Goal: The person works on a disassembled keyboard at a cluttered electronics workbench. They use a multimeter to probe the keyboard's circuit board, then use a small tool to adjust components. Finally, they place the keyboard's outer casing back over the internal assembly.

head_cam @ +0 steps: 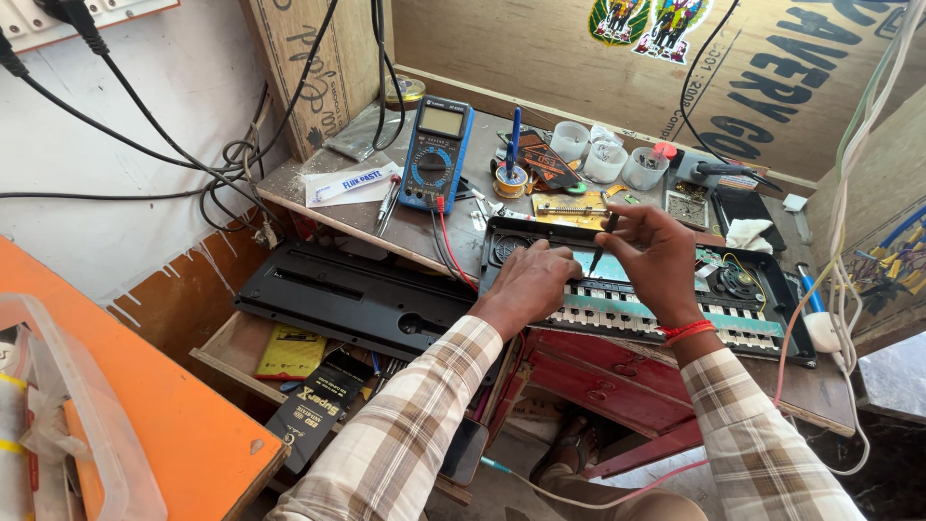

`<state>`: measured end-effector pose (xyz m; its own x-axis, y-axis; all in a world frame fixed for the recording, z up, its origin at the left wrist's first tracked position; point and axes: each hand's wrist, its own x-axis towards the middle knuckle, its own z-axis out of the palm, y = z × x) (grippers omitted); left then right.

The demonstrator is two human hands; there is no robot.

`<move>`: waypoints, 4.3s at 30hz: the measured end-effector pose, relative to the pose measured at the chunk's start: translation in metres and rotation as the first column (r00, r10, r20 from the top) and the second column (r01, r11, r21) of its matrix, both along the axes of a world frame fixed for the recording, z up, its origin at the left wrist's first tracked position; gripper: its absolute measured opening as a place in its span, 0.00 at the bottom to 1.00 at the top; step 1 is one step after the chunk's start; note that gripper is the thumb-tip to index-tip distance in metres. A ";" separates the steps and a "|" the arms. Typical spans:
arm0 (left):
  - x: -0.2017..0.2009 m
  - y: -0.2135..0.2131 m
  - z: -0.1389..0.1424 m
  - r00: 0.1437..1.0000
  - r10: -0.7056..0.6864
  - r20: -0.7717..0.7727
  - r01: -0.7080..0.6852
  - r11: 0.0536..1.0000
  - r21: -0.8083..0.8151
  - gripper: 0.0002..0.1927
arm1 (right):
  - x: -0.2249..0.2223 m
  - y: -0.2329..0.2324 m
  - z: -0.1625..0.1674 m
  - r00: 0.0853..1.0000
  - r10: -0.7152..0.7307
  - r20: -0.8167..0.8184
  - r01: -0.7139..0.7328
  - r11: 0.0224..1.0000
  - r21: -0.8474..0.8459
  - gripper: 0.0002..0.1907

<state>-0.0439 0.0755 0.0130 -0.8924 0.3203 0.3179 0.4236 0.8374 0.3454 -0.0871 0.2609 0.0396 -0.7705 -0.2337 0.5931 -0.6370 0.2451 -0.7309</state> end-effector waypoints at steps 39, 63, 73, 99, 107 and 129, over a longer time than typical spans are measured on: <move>-0.002 0.000 -0.003 1.000 0.002 -0.022 -0.001 1.000 0.022 0.21 | 0.002 -0.003 0.008 0.993 -0.105 -0.053 0.107 0.994 0.029 0.10; 0.000 0.004 0.001 1.000 0.004 0.013 -0.004 1.000 0.005 0.21 | 0.006 -0.003 0.007 0.989 -0.127 -0.081 0.132 0.990 0.057 0.15; 0.001 0.002 -0.002 1.000 -0.005 0.003 0.005 1.000 0.025 0.22 | 0.009 -0.005 0.003 0.995 -0.061 -0.077 0.057 0.997 -0.052 0.17; 0.004 0.007 0.003 1.000 0.006 -0.012 -0.006 1.000 0.007 0.20 | 0.001 0.005 0.006 0.966 -0.235 -0.110 0.242 0.968 0.058 0.12; 0.007 0.009 0.002 1.000 0.005 -0.010 -0.005 1.000 0.005 0.21 | 0.016 0.006 0.015 0.993 -0.068 -0.094 0.072 0.997 0.032 0.12; 0.014 0.012 0.003 1.000 0.027 -0.007 -0.027 1.000 0.005 0.20 | 0.036 -0.012 0.015 0.877 -0.403 -0.261 0.433 0.899 0.068 0.16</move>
